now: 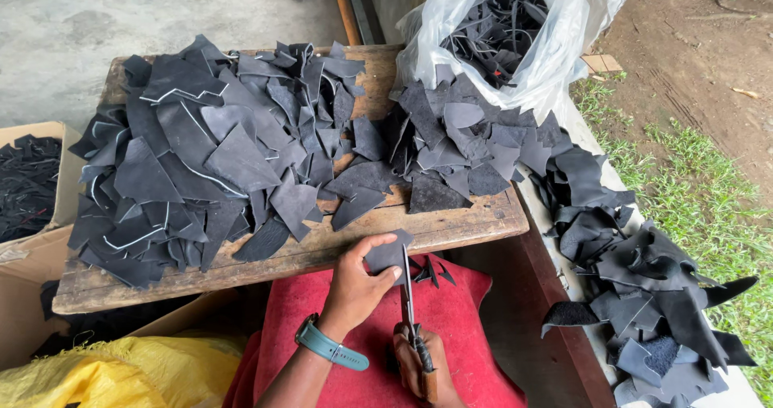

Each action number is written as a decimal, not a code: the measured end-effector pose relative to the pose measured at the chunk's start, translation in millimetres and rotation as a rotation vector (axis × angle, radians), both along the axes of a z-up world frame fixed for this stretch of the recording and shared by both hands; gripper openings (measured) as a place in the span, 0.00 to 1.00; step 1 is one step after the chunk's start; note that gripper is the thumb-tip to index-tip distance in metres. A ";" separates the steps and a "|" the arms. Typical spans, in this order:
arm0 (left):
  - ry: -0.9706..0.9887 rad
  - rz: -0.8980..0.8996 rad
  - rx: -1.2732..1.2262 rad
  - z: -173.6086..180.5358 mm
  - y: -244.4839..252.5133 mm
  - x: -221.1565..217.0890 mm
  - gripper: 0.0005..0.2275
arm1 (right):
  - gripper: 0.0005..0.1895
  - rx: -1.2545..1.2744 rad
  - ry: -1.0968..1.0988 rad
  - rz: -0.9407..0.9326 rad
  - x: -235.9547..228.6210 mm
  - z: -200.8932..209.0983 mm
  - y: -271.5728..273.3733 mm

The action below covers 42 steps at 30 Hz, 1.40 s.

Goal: The person trims various black leather pieces using heavy-duty shears, picking them up from a pile and placing them back down after cutting.

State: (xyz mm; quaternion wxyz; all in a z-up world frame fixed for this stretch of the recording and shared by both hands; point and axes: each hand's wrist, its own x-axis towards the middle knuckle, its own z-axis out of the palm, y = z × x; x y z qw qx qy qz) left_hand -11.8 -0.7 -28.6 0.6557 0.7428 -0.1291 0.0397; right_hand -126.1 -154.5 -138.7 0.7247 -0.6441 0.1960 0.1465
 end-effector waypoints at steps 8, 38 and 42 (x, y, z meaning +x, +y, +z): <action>0.120 -0.044 0.101 6.3 -7.6 -18.8 0.22 | 0.12 -0.220 -0.231 0.115 20.3 -12.0 -19.6; -0.113 -0.044 0.610 75.6 -13.7 92.3 0.18 | 0.18 0.021 -0.302 0.016 24.4 13.9 -38.2; -0.181 -0.132 0.617 32.0 -77.0 114.0 0.19 | 0.18 -0.009 -0.264 -0.003 19.9 15.6 -37.5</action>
